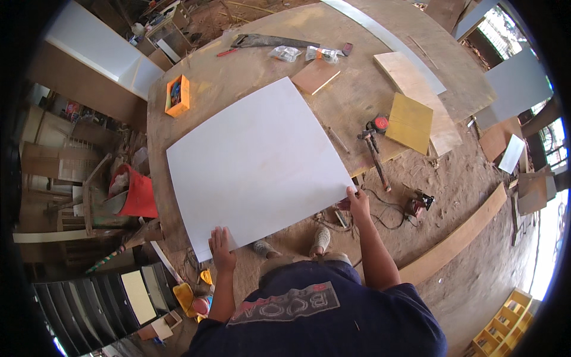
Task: The person prepares wooden components for assembly by handling boards, aligning a support piece against a panel, and hammering a small block. The person then picks up and checks a large white panel, rotating it by hand on a workbench.
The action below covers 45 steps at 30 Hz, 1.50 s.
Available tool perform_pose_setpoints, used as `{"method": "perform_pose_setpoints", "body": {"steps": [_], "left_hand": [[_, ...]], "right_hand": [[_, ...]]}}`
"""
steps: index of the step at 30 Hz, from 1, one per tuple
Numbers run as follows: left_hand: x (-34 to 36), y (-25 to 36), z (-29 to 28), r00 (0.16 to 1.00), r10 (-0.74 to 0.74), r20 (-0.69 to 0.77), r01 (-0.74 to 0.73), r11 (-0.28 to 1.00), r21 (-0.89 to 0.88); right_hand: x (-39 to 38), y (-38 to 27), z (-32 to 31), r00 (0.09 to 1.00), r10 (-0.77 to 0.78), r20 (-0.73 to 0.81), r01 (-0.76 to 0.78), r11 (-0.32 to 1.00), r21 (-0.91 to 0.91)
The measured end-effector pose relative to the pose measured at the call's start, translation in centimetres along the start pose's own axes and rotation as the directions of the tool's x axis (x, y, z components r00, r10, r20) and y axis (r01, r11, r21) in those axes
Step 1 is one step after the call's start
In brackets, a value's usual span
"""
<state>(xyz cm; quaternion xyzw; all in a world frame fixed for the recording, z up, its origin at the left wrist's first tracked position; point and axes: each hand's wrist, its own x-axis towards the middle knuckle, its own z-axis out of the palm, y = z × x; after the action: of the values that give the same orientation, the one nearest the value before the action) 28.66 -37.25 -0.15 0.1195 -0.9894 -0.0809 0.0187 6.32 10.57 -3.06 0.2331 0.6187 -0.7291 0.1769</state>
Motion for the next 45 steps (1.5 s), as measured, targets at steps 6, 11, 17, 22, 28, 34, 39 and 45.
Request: {"method": "perform_pose_setpoints", "body": {"steps": [6, 11, 17, 22, 28, 34, 39, 45], "left_hand": [[-1.0, -0.1, -0.4, 0.988, -0.151, 0.025, 0.152, 0.987, -0.045], [-4.5, -4.2, -0.1, 0.711, -0.682, -0.173, 0.657, 0.731, -0.185], [-5.5, -9.7, 2.3, 0.587, -0.803, -0.103, 0.693, 0.564, -0.450], [-2.0, -11.7, 1.3, 0.604, -0.781, -0.157, 0.639, 0.593, -0.491], [1.2, -11.7, -3.6, 0.732, -0.678, -0.071, 0.615, 0.702, -0.358], [-0.8, -15.8, -2.1, 0.820, -0.564, -0.098, 0.509, 0.796, -0.328], [-0.5, -17.6, -2.2, 0.849, -0.522, -0.083, 0.457, 0.803, -0.383], [-1.3, -18.5, -1.8, 0.893, -0.427, -0.144, 0.373, 0.879, -0.296]], "right_hand": [[1.2, -1.4, 0.7, 0.999, -0.037, -0.009, 0.037, 0.999, -0.036], [1.6, -2.3, 1.0, 0.999, 0.003, 0.038, -0.002, 1.000, -0.013], [2.2, -0.8, 0.6, 0.998, -0.041, 0.052, 0.042, 0.999, -0.017], [2.2, -1.3, 2.9, 1.000, 0.030, 0.003, -0.030, 0.995, -0.099], [0.8, -3.6, 5.0, 0.991, 0.055, -0.125, -0.113, 0.846, -0.521], [-1.3, -2.0, 8.1, 0.683, -0.721, -0.118, -0.087, 0.080, -0.993], [-2.7, -0.2, 17.1, 0.844, -0.533, 0.062, 0.044, -0.046, -0.998], [-6.0, 5.2, 32.6, 0.773, -0.425, 0.470, 0.465, -0.123, -0.877]]}}
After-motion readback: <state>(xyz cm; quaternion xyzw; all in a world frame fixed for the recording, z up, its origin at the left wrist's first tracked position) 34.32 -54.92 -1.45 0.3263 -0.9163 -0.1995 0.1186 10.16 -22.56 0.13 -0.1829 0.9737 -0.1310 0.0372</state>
